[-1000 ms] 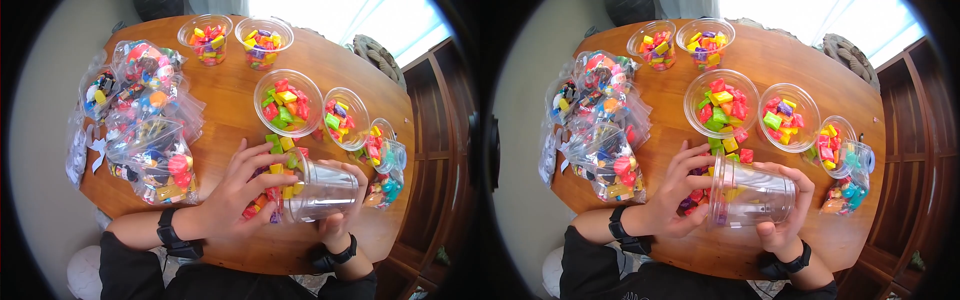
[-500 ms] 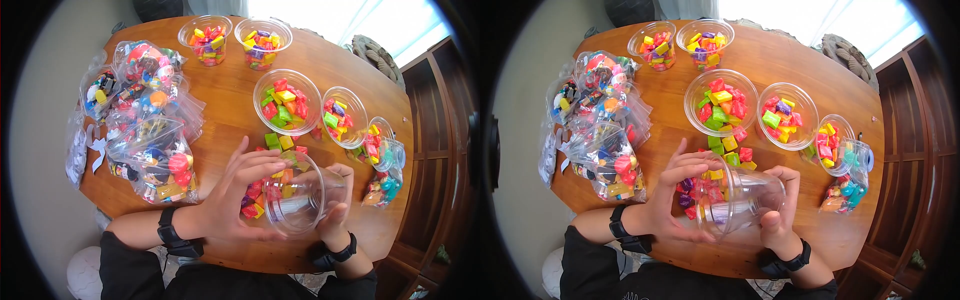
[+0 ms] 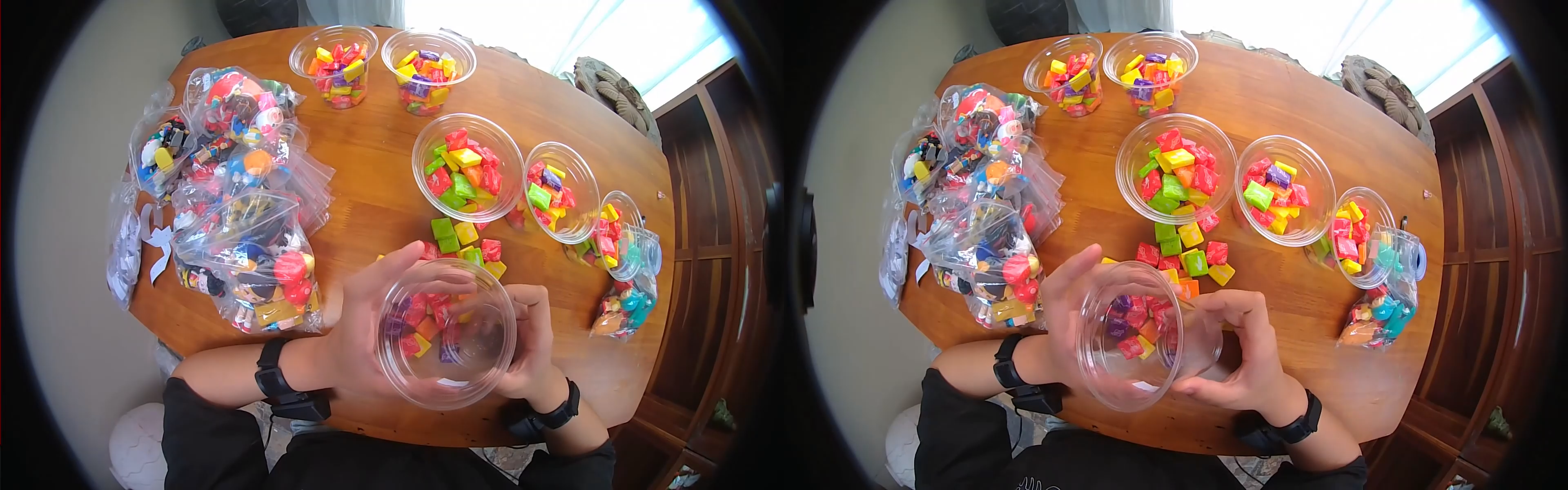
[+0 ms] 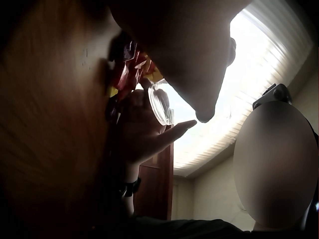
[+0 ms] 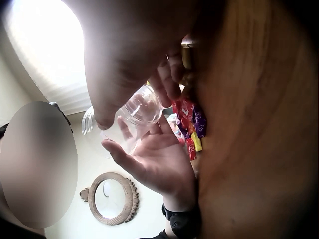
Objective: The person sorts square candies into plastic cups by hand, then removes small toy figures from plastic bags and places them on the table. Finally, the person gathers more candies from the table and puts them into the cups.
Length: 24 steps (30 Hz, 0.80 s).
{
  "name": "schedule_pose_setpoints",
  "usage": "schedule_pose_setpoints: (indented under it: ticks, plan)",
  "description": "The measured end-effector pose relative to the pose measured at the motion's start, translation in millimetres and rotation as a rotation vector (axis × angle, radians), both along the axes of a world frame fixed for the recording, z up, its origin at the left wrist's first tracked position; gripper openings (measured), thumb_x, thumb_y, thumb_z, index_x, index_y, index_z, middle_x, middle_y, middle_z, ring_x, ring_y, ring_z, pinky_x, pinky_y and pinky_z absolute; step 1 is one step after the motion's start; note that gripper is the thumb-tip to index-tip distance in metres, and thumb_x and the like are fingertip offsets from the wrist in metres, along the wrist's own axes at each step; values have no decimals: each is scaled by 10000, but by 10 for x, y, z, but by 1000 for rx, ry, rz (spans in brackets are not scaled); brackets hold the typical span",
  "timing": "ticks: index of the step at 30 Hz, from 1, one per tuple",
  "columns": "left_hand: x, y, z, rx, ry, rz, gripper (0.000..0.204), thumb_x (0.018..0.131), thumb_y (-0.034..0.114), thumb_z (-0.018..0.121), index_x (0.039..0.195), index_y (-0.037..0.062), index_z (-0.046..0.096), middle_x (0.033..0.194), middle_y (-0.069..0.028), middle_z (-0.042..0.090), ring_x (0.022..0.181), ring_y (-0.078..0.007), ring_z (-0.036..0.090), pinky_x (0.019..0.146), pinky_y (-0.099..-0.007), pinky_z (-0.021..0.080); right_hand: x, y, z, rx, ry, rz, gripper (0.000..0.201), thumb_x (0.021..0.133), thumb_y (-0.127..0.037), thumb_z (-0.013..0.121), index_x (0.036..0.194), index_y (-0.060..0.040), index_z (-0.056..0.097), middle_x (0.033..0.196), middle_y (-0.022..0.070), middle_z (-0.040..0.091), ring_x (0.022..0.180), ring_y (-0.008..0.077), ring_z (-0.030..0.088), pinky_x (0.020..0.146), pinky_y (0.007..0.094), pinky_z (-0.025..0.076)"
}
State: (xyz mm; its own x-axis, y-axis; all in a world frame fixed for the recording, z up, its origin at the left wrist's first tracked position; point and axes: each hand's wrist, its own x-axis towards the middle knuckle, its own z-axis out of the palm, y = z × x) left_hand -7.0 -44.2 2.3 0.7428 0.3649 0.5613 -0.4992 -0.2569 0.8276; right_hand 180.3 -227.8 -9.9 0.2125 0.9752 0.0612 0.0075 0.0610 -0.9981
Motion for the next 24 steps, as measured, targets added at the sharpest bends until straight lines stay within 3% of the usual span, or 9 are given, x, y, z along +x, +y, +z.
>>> schedule_pose_setpoints:
  ticks: [5, 7, 8, 12, 14, 16, 18, 23, 24]
  plan:
    - [-50, -30, -110, 43, -39, 189, 1499, 684, 270, 1080, 1737, 53, 35, 1439, -276, 583, 1301, -362, 669, 1137, -520, 550, -41, 84, 70, 28, -56, -45, 806, 885, -289, 958, 1444, 0, 454, 1376, 198, 637, 1196, 223, 659, 1049, 374, 518]
    - [-153, 30, -95, 84, -4, 295, 1599, 632, 347, 1096, 1729, 49, -29, 1386, -248, 587, 1244, -357, 675, 1124, -513, 545, -33, 168, 70, 233, -135, -126, 613, 974, -139, 828, 1448, 7, 468, 1372, 209, 618, 1087, 206, 629, 1000, 363, 523]
    - [-221, 96, -55, 119, 50, 329, 1584, 595, 360, 1106, 1724, 44, 41, 1353, -214, 589, 1234, -325, 654, 1112, -482, 536, -47, 199, 104, 231, -226, -213, 513, 950, 48, 676, 1422, 5, 479, 1315, 189, 597, 1007, 194, 578, 958, 363, 518]
    - [-196, 171, 69, 294, 233, 345, 1488, 539, 385, 1116, 1683, 35, 231, 1331, -147, 559, 1240, -258, 600, 1087, -418, 510, 58, 230, 181, 111, -482, -303, 557, 762, 126, 588, 1301, -11, 559, 1150, 142, 564, 934, 219, 548, 898, 356, 471]
    - [-163, 136, 46, 332, 306, 332, 1402, 536, 394, 1117, 1638, 34, 328, 1354, -128, 526, 1243, -237, 593, 1068, -404, 507, 87, 247, 268, 42, -569, -238, 543, 756, 109, 628, 1282, -15, 578, 1114, 136, 576, 918, 238, 561, 882, 366, 465]
    - [-78, 21, 119, 235, 261, 424, 1044, 688, 373, 1059, 1536, 24, 558, 1313, -105, 716, 1222, -281, 674, 1026, -397, 540, 102, 275, 358, -28, -657, -172, 530, 749, 92, 668, 1263, -18, 597, 1078, 130, 588, 902, 258, 574, 866, 376, 458]
    - [-54, -67, 38, 133, 240, 364, 1057, 700, 387, 1053, 1552, 17, 548, 1318, -99, 715, 1211, -265, 683, 1030, -389, 529, 104, 315, 421, 1, -944, -78, 516, 759, 38, 764, 1253, -28, 630, 1017, 106, 604, 892, 285, 602, 838, 408, 459]
    - [-75, 33, -70, -20, 309, 27, 1111, 729, 423, 1033, 1617, 17, 502, 1288, -65, 731, 1128, -197, 721, 1027, -377, 521, 108, 281, 327, -34, -931, -126, 480, 801, -23, 850, 1246, -48, 671, 1045, 97, 631, 917, 285, 636, 837, 412, 474]
    - [-72, 60, 39, 155, 293, 31, 1121, 739, 442, 1020, 1633, 21, 490, 1257, -54, 740, 1096, -177, 730, 1024, -377, 516, 105, 280, 323, -41, -916, -138, 462, 811, -31, 860, 1238, -55, 684, 1060, 103, 635, 916, 288, 639, 840, 414, 480]
